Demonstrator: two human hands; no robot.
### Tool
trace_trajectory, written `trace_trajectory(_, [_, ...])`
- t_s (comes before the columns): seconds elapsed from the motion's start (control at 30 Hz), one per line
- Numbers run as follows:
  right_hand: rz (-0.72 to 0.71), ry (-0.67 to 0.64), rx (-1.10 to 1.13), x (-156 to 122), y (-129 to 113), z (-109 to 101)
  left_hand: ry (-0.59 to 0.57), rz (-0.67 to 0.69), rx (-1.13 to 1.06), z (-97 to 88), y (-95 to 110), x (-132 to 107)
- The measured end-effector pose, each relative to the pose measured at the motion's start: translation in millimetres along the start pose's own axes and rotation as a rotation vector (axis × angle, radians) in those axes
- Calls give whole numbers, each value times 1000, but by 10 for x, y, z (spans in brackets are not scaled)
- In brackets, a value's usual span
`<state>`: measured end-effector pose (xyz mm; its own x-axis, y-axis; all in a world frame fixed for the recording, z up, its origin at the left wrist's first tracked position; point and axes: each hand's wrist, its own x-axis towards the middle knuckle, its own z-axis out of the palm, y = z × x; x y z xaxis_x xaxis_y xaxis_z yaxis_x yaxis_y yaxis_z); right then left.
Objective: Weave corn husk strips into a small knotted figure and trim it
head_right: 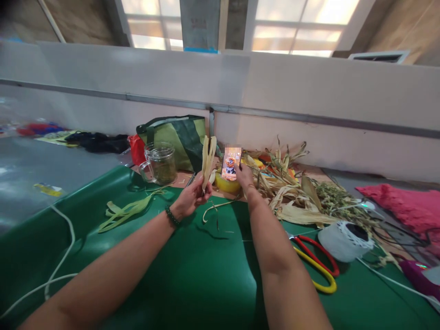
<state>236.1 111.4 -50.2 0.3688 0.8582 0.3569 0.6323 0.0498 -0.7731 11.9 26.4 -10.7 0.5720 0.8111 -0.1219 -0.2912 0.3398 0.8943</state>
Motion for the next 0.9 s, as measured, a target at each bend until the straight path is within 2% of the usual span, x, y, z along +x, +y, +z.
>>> trace_trajectory(0.2, [46,77,-52,-5,-45,-23,-5,28,14,-3,5,-6])
trace_trajectory(0.43, [38,81,-160,-51,-115,4,-37,11,27,15,21,-24])
trace_trajectory(0.6, [161,67,-274,-100,-260,37,-34,42,24,10,4,-11])
trace_trajectory(0.8, [244,75,-339,-90,-391,65,-16,44,66,9,3,-18])
trace_trajectory(0.9, [223,75,-337,-84,-360,85,-27,60,86,12,-3,-21])
